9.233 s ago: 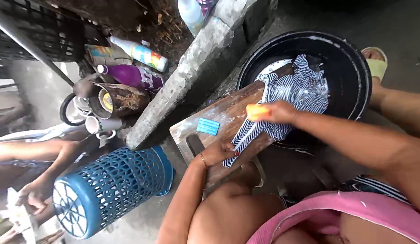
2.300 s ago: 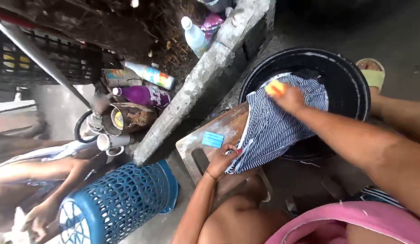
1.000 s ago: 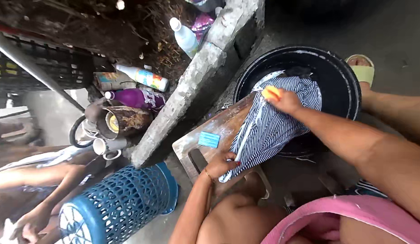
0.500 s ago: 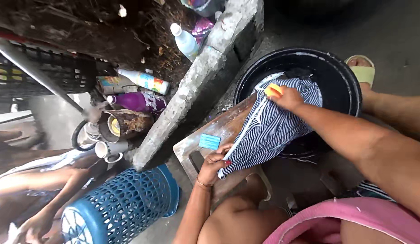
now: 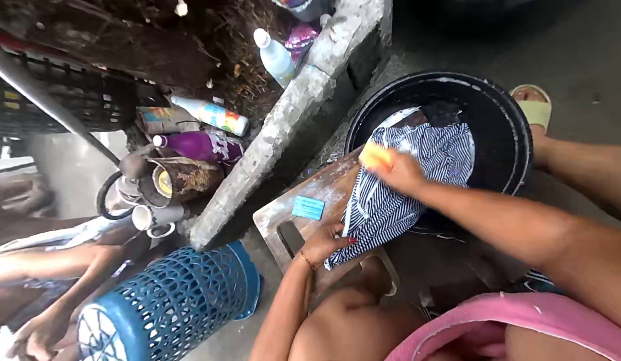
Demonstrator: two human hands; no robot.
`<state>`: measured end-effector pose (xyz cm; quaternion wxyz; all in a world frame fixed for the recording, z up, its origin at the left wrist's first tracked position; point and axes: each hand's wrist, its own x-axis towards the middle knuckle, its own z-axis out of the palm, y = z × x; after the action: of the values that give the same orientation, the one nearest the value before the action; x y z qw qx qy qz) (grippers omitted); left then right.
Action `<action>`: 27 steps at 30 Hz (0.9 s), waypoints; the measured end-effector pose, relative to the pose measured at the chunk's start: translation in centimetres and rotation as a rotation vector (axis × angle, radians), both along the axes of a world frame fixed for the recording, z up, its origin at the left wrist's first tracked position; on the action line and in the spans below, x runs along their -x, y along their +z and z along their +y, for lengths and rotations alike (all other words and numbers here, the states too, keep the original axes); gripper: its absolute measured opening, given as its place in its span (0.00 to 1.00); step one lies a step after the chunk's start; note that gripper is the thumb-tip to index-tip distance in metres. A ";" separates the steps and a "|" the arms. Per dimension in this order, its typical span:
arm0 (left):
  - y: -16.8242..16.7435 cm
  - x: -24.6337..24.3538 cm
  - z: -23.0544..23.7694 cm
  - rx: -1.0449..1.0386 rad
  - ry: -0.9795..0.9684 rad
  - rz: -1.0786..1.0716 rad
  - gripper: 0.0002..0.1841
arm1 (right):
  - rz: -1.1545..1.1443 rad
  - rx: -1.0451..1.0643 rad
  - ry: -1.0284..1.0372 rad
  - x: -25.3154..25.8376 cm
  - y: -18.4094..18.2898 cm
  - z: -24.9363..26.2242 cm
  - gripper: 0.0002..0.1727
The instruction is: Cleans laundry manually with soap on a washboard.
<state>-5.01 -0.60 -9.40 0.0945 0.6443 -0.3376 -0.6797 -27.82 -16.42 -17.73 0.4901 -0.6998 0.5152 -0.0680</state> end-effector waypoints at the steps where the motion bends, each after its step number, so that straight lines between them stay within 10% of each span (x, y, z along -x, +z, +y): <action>1: 0.0 0.1 -0.2 -0.018 -0.014 0.002 0.07 | -0.100 -0.015 0.128 -0.4 1.2 3.1 0.36; 4: 0.6 -0.1 0.3 -0.067 0.014 0.004 0.06 | -0.102 -0.024 0.409 0.8 0.2 5.7 0.35; 8: 0.9 -0.1 1.0 -0.074 0.124 0.045 0.09 | 0.242 0.017 0.097 5.1 -6.7 -3.2 0.34; 12: 0.5 0.2 0.1 -0.054 0.082 0.004 0.09 | 0.267 -0.031 -0.169 3.1 -2.8 -4.4 0.36; 18: 0.3 -0.1 -0.3 -0.038 -0.273 -0.074 0.11 | -0.081 -0.086 0.418 2.6 0.5 6.5 0.36; 23: 1.0 0.1 0.0 -0.060 -0.149 -0.011 0.06 | 0.333 0.035 -0.017 9.0 -8.6 -3.6 0.37; 27: 0.6 0.2 -0.6 -0.073 -0.136 -0.027 0.05 | 0.200 -0.080 -0.190 4.1 -1.7 -1.6 0.35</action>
<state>-5.24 -1.23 -8.82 0.0201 0.6320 -0.3570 -0.6875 -31.90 -17.99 -19.44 0.4552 -0.6312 0.6275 -0.0237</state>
